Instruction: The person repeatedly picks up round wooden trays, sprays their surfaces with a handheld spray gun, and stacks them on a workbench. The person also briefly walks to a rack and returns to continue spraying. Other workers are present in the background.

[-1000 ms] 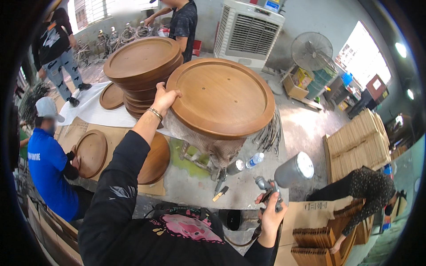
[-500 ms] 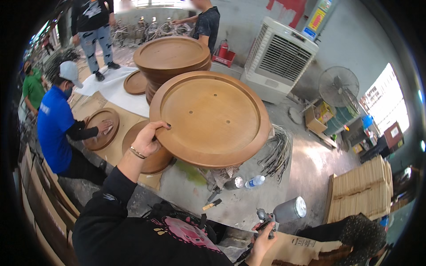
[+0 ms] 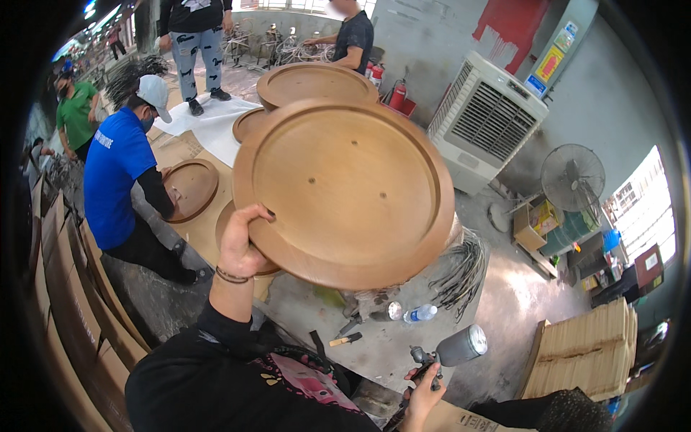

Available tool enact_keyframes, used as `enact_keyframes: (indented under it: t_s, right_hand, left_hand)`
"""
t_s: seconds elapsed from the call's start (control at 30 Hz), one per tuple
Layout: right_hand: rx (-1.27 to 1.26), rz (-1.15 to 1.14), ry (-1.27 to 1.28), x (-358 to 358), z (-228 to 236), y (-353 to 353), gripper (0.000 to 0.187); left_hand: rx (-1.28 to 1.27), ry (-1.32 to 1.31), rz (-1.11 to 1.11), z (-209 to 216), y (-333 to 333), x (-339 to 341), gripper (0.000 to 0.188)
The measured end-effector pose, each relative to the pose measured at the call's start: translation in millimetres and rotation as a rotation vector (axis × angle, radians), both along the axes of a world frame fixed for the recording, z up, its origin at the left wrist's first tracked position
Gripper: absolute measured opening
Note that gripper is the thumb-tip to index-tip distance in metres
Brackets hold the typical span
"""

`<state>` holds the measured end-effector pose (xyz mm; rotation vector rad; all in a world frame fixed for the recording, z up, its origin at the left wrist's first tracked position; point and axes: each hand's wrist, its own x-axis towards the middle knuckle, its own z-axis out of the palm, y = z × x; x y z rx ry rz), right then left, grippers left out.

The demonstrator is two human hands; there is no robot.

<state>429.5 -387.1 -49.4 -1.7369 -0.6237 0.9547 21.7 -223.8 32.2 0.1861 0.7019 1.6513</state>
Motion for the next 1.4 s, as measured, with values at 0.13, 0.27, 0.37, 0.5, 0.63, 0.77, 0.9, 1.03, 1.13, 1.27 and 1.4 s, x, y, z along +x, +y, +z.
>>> enact_keyframes:
  t_s: [0.13, 0.27, 0.37, 0.5, 0.63, 0.77, 0.9, 1.03, 1.13, 1.27, 1.4]
  right_hand:
    - [0.014, -0.038, -0.001, -13, -2, -3, 0.054]
    - [0.041, -0.125, -0.017, -38, -1, -6, 0.055]
    - [0.014, -0.196, -0.042, -59, 0, -8, 0.057]
    - [0.007, -0.253, -0.038, -93, 2, -5, 0.059]
    - [-0.041, -0.397, -0.057, -132, 2, 5, 0.057]
    - [-0.049, -0.434, -0.059, -156, 0, 15, 0.051]
    - [-0.038, -0.371, -0.146, -176, 2, 21, 0.044]
    - [-0.048, -0.417, -0.136, -198, 10, 28, 0.047]
    - [-0.006, -0.448, -0.156, -210, 16, 38, 0.047]
    - [-0.013, -0.473, -0.14, -211, 17, 42, 0.045]
    - [-0.026, -0.387, -0.141, -197, 14, 38, 0.05]
  left_hand:
    - [0.057, 0.041, 0.043, 27, 39, -37, 0.021]
    - [0.122, 0.066, 0.132, 47, 117, -83, 0.016]
    - [0.095, 0.13, 0.218, 60, 182, -116, 0.02]
    - [0.073, 0.163, 0.262, 61, 262, -153, 0.022]
    - [0.054, 0.098, 0.294, 45, 335, -185, 0.04]
    - [0.004, 0.079, 0.363, 36, 394, -203, 0.059]
    - [-0.034, 0.08, 0.349, 31, 430, -206, 0.069]
    - [-0.04, 0.084, 0.352, 23, 450, -205, 0.078]
    - [-0.089, 0.086, 0.355, 16, 461, -203, 0.083]
    - [-0.103, 0.044, 0.304, 8, 471, -204, 0.073]
    - [-0.161, 0.084, 0.118, 6, 473, -209, 0.034]
